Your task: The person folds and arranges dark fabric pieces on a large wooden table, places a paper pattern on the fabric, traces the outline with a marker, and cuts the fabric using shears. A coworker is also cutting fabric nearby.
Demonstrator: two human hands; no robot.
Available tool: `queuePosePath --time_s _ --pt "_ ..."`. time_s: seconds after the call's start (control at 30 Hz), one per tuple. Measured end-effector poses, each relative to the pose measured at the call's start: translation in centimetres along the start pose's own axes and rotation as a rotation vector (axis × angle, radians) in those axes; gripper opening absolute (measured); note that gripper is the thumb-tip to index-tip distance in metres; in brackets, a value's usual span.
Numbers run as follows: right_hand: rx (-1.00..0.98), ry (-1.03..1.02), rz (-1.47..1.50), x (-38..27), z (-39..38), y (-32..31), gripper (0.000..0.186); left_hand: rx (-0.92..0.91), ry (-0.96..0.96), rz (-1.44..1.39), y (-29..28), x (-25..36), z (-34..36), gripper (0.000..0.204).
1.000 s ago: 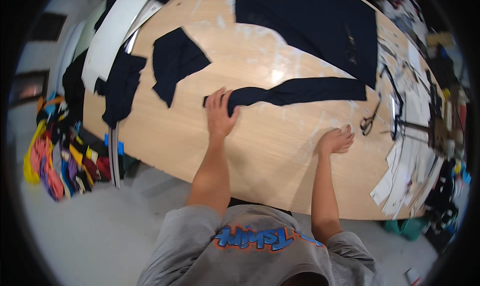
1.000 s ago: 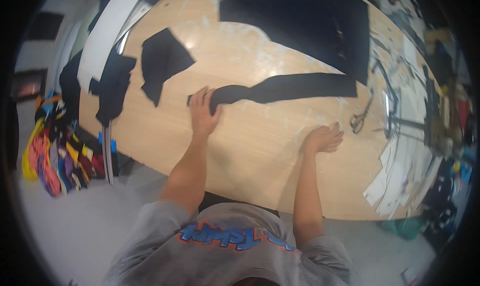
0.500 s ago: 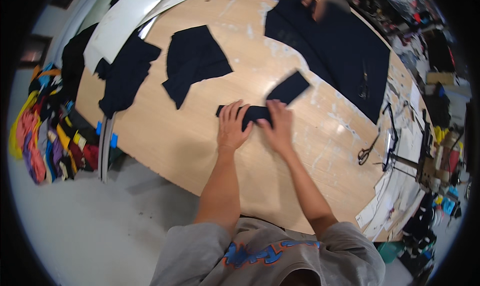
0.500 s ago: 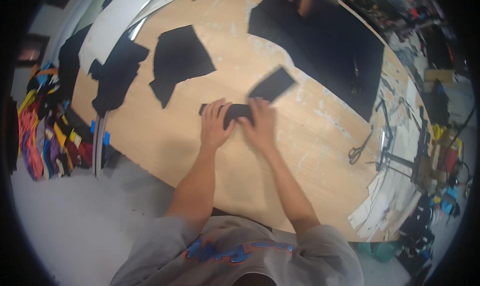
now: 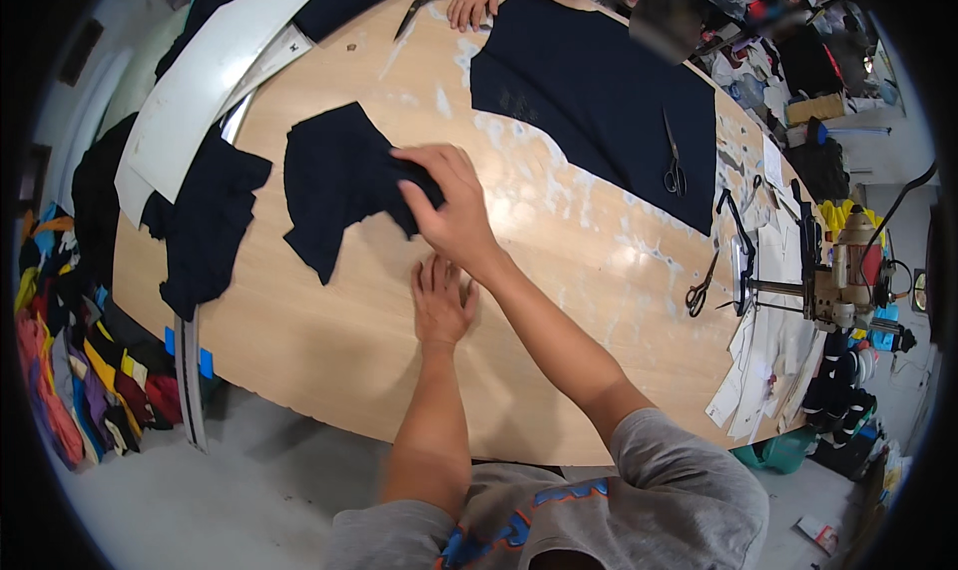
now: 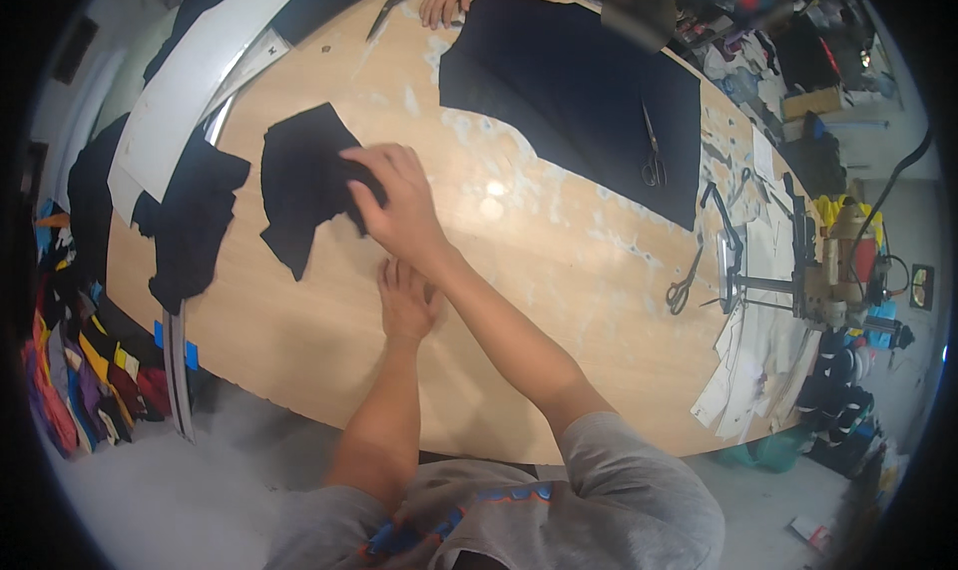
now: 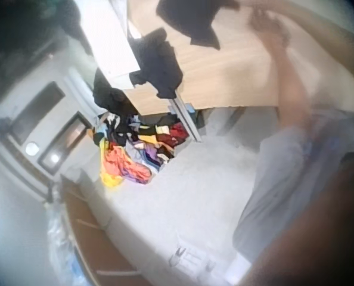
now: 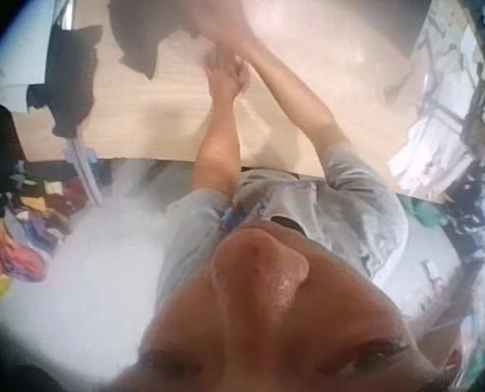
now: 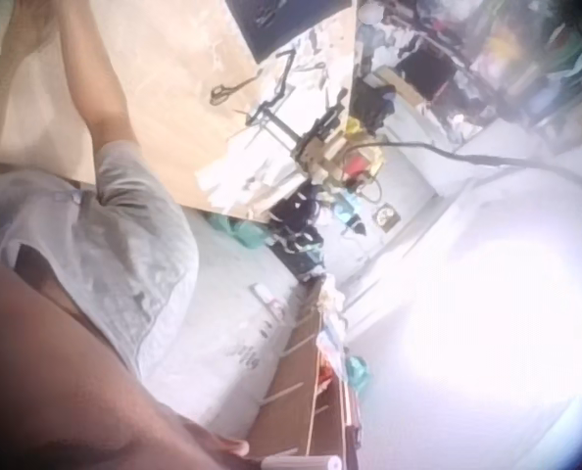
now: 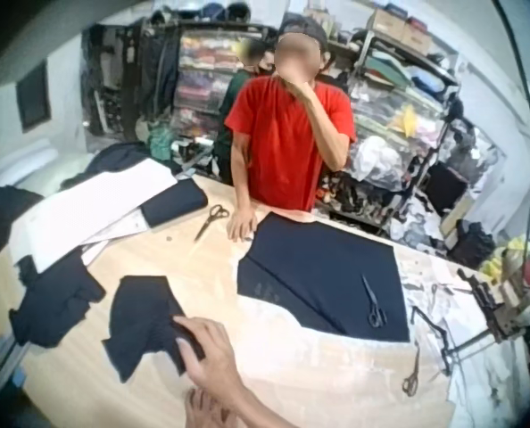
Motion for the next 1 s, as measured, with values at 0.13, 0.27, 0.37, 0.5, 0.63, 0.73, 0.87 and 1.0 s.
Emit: queuePosePath --time_s 0.13,0.27,0.37,0.5,0.63,0.73,0.87,1.0 --pt "-0.093 -0.119 -0.128 -1.3 7.5 8.6 0.029 -0.03 -0.078 -0.13 -0.4 0.0 -0.1 0.061" --pt "-0.289 0.064 -0.563 6.7 6.1 20.3 0.053 -0.04 -0.075 -0.29 0.1 1.8 0.4 0.061" --pt "-0.3 0.006 -0.654 6.0 2.0 24.7 0.084 0.002 -0.113 -0.269 -0.3 1.3 1.1 0.058" --pt "-0.303 0.028 -0.667 5.9 -1.2 23.0 0.085 0.045 -0.08 -0.381 -1.3 1.9 1.3 0.053" --pt "-0.418 0.036 -0.742 5.4 -3.7 16.5 0.087 0.18 -0.026 -0.501 -0.6 0.8 1.0 0.045" --pt "-0.447 0.256 -0.788 5.6 -6.3 9.2 0.082 0.196 0.079 -0.464 -1.8 -1.5 0.1 0.033" --pt "-0.097 0.612 -0.931 9.5 -16.9 -5.6 0.073 -0.104 0.345 -0.792 -5.7 -4.4 -1.7 0.015" --pt "-0.066 1.232 -1.081 6.7 -34.1 -18.1 0.085 -0.297 0.471 -0.647 -8.5 -7.1 -6.5 0.025"
Point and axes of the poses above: each hand's wrist, its own z-axis towards the middle knuckle, its own y-axis out of the palm, x = y × z, the point moved 1 cm from there along z, towards the middle knuckle, and after that the axes turned 15 degrees about -z, right-handed, at the moved point
